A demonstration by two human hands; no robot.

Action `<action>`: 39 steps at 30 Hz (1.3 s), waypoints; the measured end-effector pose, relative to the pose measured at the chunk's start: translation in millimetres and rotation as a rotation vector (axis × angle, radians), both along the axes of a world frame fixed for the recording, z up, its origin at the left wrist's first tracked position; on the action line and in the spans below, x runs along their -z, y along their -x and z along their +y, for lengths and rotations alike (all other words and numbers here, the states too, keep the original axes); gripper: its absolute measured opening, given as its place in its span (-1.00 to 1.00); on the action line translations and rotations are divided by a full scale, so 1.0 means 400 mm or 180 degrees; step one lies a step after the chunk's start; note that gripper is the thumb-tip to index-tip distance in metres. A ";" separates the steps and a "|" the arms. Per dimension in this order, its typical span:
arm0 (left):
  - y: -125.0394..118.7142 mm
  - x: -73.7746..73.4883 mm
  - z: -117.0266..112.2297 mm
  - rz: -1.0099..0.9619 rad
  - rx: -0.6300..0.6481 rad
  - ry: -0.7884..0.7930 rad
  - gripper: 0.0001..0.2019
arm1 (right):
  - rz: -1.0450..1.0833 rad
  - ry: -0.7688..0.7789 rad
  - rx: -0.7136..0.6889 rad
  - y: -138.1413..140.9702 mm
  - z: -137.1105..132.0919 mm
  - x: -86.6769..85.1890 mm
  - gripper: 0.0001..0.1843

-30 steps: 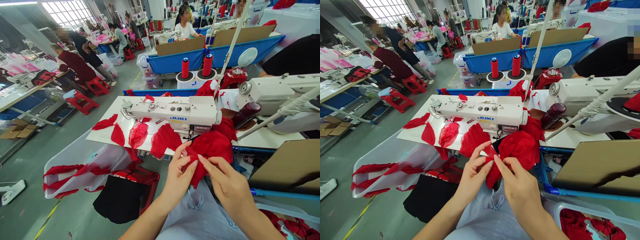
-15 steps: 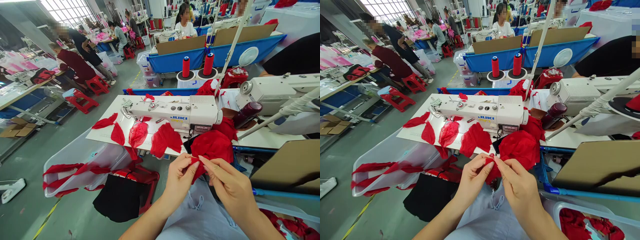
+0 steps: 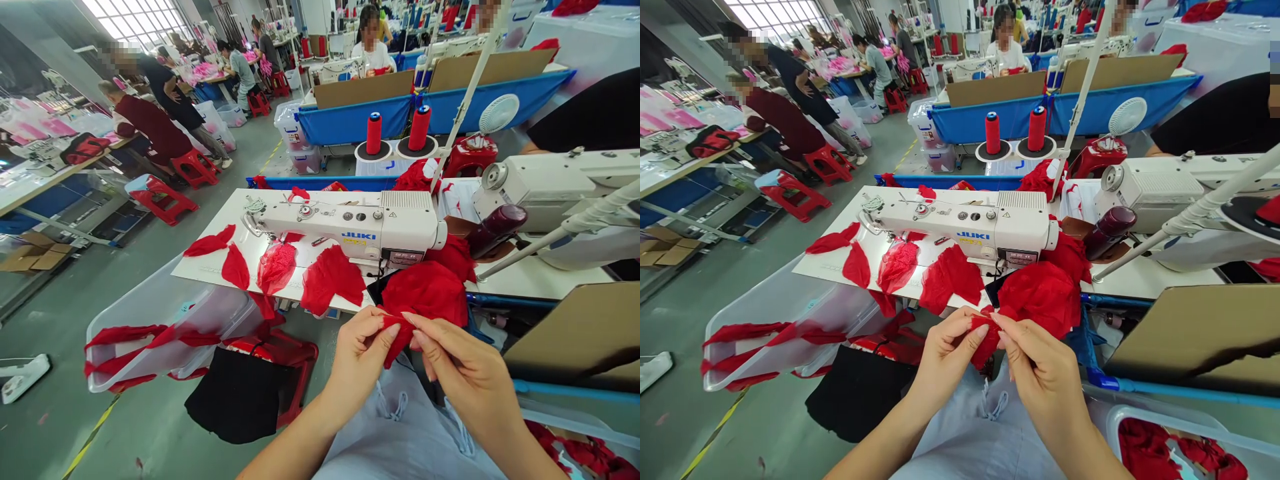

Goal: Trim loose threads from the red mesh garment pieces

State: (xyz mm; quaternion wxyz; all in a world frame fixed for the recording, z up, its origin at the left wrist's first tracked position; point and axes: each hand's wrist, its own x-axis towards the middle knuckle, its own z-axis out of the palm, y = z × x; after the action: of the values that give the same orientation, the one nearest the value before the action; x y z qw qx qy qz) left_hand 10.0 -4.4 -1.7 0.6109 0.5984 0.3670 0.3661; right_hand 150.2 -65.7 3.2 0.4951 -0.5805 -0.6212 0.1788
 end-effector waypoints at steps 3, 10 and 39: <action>-0.002 0.001 0.002 -0.0068 -0.0046 0.0124 -0.75 | -0.0304 -0.0168 0.0167 -0.001 0.000 0.004 -0.77; -0.001 0.021 -0.018 -0.0523 -0.0070 0.0685 -0.75 | -0.1624 -0.0557 0.0547 0.028 -0.003 0.056 -0.52; 0.011 0.004 0.054 -0.0315 0.1002 0.1267 -0.62 | 0.0995 0.0427 0.0704 -0.068 0.040 0.022 -0.84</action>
State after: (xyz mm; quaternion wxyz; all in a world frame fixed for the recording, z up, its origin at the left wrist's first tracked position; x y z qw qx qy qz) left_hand 5.5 17.2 -3.4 0.7834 0.4975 0.3038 0.2158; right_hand 177.6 -49.7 -5.5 0.5624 -0.6420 -0.4560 0.2523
